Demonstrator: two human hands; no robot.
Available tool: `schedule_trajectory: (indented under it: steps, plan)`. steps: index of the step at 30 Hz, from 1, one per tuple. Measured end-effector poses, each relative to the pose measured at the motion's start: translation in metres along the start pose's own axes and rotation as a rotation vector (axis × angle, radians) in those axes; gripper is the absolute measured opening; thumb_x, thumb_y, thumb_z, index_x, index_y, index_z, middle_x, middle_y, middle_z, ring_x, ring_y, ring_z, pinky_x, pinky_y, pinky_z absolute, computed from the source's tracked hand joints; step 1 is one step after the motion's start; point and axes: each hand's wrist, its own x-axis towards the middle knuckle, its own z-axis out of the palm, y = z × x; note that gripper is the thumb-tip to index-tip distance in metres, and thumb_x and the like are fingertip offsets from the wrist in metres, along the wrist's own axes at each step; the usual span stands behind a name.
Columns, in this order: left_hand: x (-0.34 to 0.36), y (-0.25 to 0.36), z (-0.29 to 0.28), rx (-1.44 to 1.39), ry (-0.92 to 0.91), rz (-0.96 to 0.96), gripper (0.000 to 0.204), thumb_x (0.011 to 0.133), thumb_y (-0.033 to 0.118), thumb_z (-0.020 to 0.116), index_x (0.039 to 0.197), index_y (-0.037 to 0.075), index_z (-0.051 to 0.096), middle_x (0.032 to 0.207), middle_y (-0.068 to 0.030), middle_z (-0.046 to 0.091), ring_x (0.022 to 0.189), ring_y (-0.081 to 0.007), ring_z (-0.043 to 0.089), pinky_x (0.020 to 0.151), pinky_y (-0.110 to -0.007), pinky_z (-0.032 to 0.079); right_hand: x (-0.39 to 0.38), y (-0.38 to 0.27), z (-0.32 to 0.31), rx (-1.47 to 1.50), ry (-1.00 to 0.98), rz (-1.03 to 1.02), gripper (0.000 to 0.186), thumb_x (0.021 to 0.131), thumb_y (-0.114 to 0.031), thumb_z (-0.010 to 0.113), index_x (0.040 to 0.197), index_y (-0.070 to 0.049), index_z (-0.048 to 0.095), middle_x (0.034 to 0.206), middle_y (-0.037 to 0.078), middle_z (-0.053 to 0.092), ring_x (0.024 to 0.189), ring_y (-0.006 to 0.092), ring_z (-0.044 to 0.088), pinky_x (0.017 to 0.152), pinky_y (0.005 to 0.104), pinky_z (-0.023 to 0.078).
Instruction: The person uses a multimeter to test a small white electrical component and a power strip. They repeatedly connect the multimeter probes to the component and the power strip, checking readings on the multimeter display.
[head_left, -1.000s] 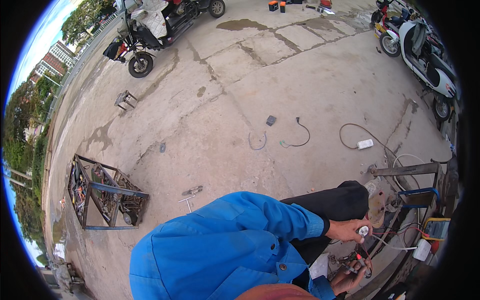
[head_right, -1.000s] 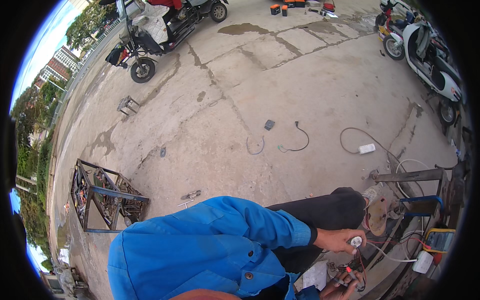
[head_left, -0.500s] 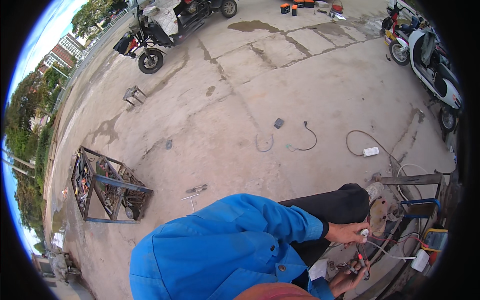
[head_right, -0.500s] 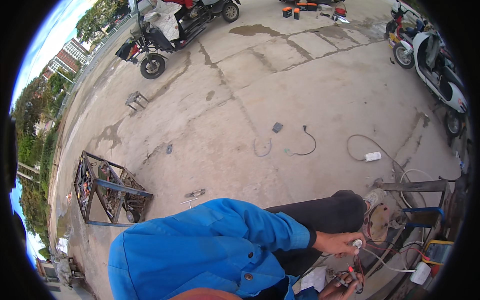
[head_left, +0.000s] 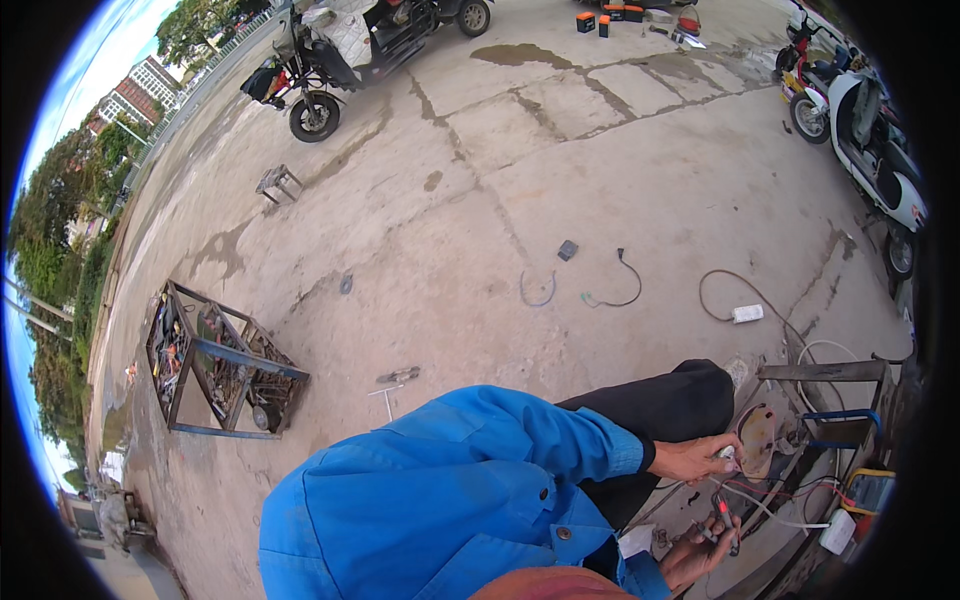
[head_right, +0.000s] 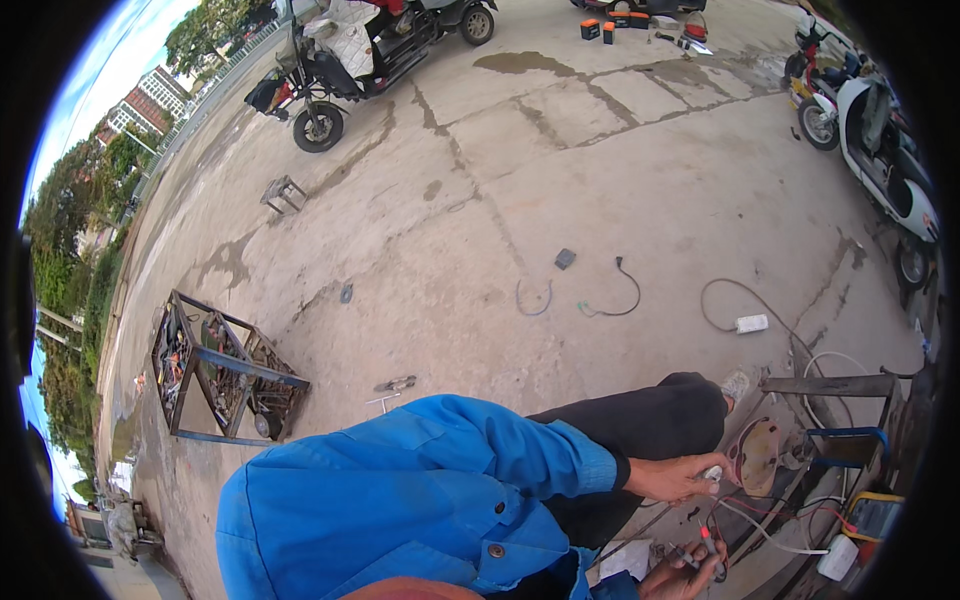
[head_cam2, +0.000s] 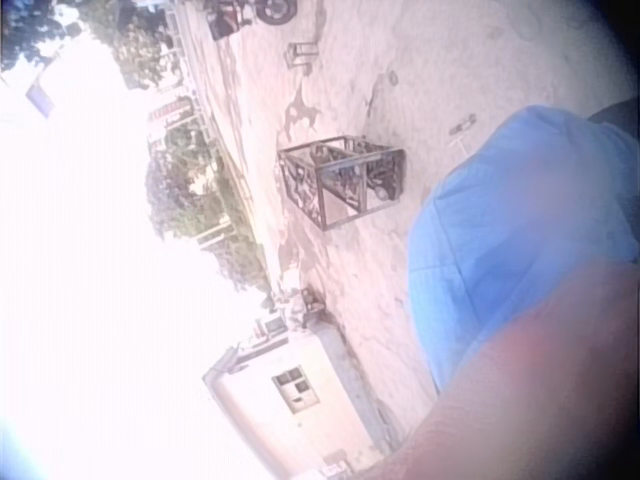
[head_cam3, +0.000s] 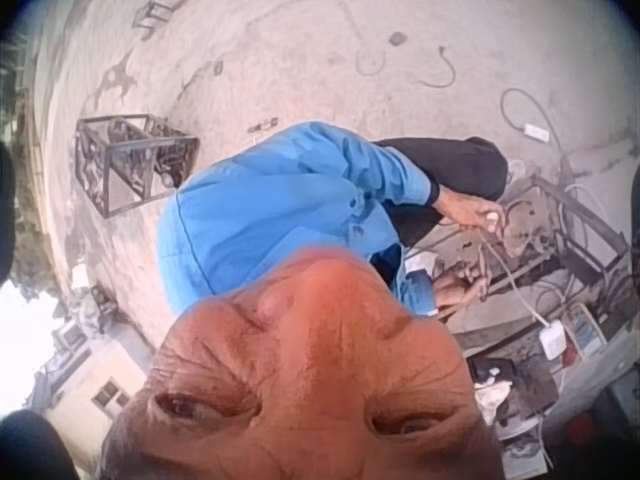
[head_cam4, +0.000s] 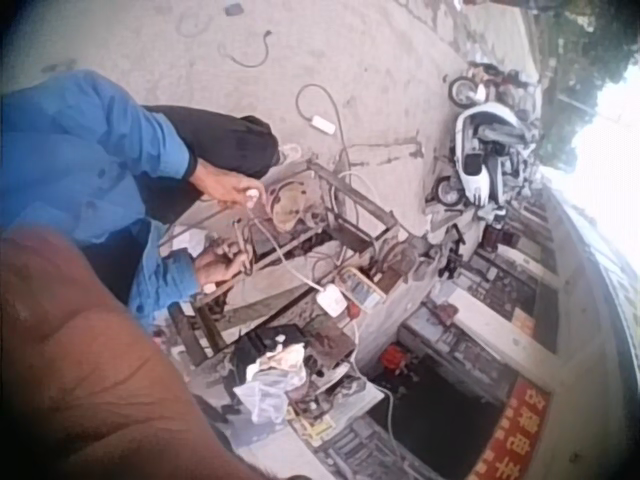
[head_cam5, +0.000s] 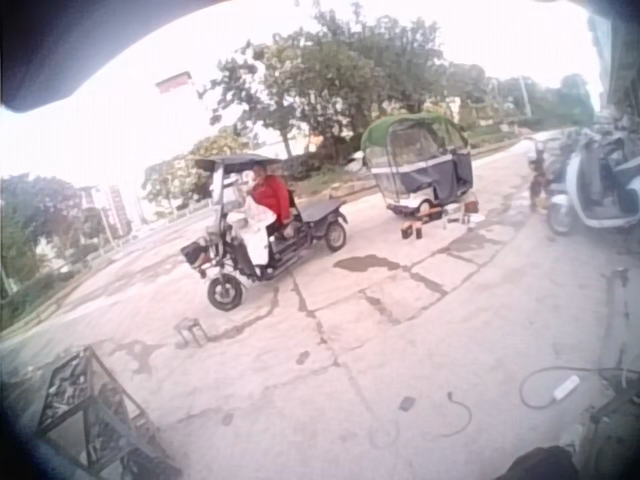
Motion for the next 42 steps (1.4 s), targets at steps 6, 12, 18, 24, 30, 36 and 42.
schedule_trajectory:
  steps: [6,12,18,24,30,36,42]
  plan:
    - [0.001,-0.006,0.002,-0.018,-0.003,-0.018,0.033,0.117,0.029,0.047,0.148,0.016,0.044,0.078,-0.0015,0.043,0.065,-0.0128,0.047,0.059,-0.032,0.043,-0.003,0.001,-0.001,0.023,0.023,0.001,0.039,0.112,-0.032,0.064,0.14,-0.005,0.059,0.112,0.006,0.063,0.113,0.0171,0.064,0.06,0.0164,0.044]
    - [0.004,-0.006,0.001,0.023,-0.016,-0.011,0.034,0.117,0.029,0.047,0.148,0.016,0.044,0.077,-0.0012,0.044,0.064,-0.0131,0.048,0.06,-0.033,0.044,-0.001,-0.002,-0.011,0.046,-0.045,0.001,0.039,0.112,-0.031,0.063,0.141,-0.005,0.058,0.11,0.005,0.062,0.116,0.0184,0.063,0.06,0.0155,0.043]
    - [0.0,0.006,0.002,0.089,0.035,0.016,0.036,0.115,0.024,0.053,0.149,0.015,0.045,0.078,-0.0017,0.049,0.066,-0.0127,0.052,0.062,-0.033,0.047,-0.005,-0.007,0.006,0.053,0.012,-0.004,0.037,0.113,-0.029,0.061,0.142,-0.005,0.057,0.107,0.003,0.062,0.106,0.0159,0.062,0.059,0.0137,0.047]
    - [0.01,-0.004,-0.001,-0.061,0.017,-0.008,0.039,0.111,0.015,0.061,0.148,0.011,0.053,0.092,0.0003,0.053,0.073,-0.0079,0.05,0.066,-0.028,0.047,-0.008,-0.001,0.023,0.186,0.073,-0.032,0.034,0.112,-0.027,0.061,0.137,-0.004,0.06,0.096,0.003,0.061,0.075,0.0099,0.056,0.056,0.0231,0.046]
    - [0.014,-0.008,0.0,-0.348,-0.039,-0.063,0.052,0.109,0.013,0.063,0.158,0.011,0.047,0.104,0.0007,0.053,0.085,-0.0109,0.048,0.076,-0.03,0.046,-0.013,-0.002,0.021,0.241,0.069,-0.026,0.037,0.111,-0.03,0.065,0.136,-0.003,0.064,0.1,0.004,0.068,0.081,0.0074,0.062,0.057,0.02,0.047]
    - [0.012,-0.004,0.002,-0.42,-0.031,-0.02,0.045,0.109,0.011,0.061,0.153,0.01,0.05,0.111,-0.0038,0.057,0.085,-0.012,0.051,0.075,-0.031,0.047,-0.016,-0.001,0.04,0.145,0.152,0.006,0.039,0.111,-0.032,0.066,0.137,-0.003,0.062,0.099,0.003,0.067,0.07,0.0082,0.058,0.056,0.0227,0.045]
    - [0.014,-0.003,0.0,-0.436,-0.071,0.012,0.043,0.107,0.008,0.062,0.149,0.009,0.051,0.115,-0.0044,0.058,0.088,-0.0126,0.053,0.077,-0.032,0.047,-0.014,0.003,0.047,0.126,0.12,0.001,0.035,0.108,-0.027,0.07,0.133,-0.003,0.067,0.096,0.005,0.072,0.068,0.0105,0.062,0.056,0.0222,0.047]
